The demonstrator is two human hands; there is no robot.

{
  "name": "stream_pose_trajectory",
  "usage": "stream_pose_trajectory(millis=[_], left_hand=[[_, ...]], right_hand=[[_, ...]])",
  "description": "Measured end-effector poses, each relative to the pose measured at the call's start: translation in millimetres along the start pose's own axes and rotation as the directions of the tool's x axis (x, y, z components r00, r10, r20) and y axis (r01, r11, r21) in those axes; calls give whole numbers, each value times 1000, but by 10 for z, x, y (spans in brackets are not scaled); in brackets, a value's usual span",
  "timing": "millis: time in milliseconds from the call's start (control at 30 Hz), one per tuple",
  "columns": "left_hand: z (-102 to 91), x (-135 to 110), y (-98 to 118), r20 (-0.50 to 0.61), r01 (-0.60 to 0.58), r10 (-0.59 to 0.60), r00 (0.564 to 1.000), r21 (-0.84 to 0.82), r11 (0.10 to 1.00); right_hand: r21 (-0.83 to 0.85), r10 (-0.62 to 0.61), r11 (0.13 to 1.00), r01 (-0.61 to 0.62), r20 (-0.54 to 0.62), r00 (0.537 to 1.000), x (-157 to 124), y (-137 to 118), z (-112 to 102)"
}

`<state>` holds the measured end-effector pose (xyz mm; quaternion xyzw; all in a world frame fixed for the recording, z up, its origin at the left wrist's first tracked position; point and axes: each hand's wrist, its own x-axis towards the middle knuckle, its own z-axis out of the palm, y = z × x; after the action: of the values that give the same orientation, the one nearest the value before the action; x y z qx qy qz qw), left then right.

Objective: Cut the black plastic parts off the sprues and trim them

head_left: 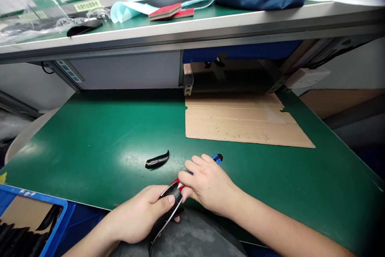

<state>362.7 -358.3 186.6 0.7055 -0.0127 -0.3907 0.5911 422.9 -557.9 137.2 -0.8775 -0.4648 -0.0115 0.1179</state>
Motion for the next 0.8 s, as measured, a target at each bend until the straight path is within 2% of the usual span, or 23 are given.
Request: stream_pose_trajectory(millis=[133,200,233,267,333,400,433,467,500,567,633,667,733,800], left_hand=[[-1,4,45,-43,-29,38,998,196,980],[-5,11,45,-41,-27,39,998,267,963],[-6,15,43,-39,-25,38,999,293,956],[-7,18,40,-43,-24,39,998,314,949],[-12,23,30,-61,-27,50,997,343,939],[-24,29,3,-106,-27,67,992,342,939],[-33,32,-20,-139,-22,71,988,326,945],[-42,36,-49,-180,-14,71,981,300,954],[-49,40,-82,-223,-7,68,972,263,965],[-50,48,-148,-291,-2,49,955,160,987],[-29,58,-192,-296,14,-6,955,23,1000],[-12,63,-203,-278,25,-36,960,-43,999],[26,71,-203,-242,37,-72,968,-146,989],[56,78,-191,-242,22,-71,968,-201,979]], right_hand=[[72,-21,997,18,47,999,-5,19,38],[234,-55,972,32,94,994,-9,57,59],[364,-91,931,40,124,988,-15,84,72],[515,-137,856,40,153,979,-23,114,86],[790,-197,612,-24,183,963,-53,170,118],[917,-138,377,-130,194,971,-96,206,151],[934,-69,316,-166,197,978,-119,211,166],[931,10,315,-187,194,981,-140,207,179],[908,80,371,-194,177,981,-159,193,190],[785,170,588,-197,119,978,-182,144,207],[571,209,794,-207,64,976,-187,80,223],[461,218,861,-214,45,975,-183,49,230],[279,222,935,-219,22,975,-168,1,242],[150,213,966,-211,5,977,-150,-23,248]])
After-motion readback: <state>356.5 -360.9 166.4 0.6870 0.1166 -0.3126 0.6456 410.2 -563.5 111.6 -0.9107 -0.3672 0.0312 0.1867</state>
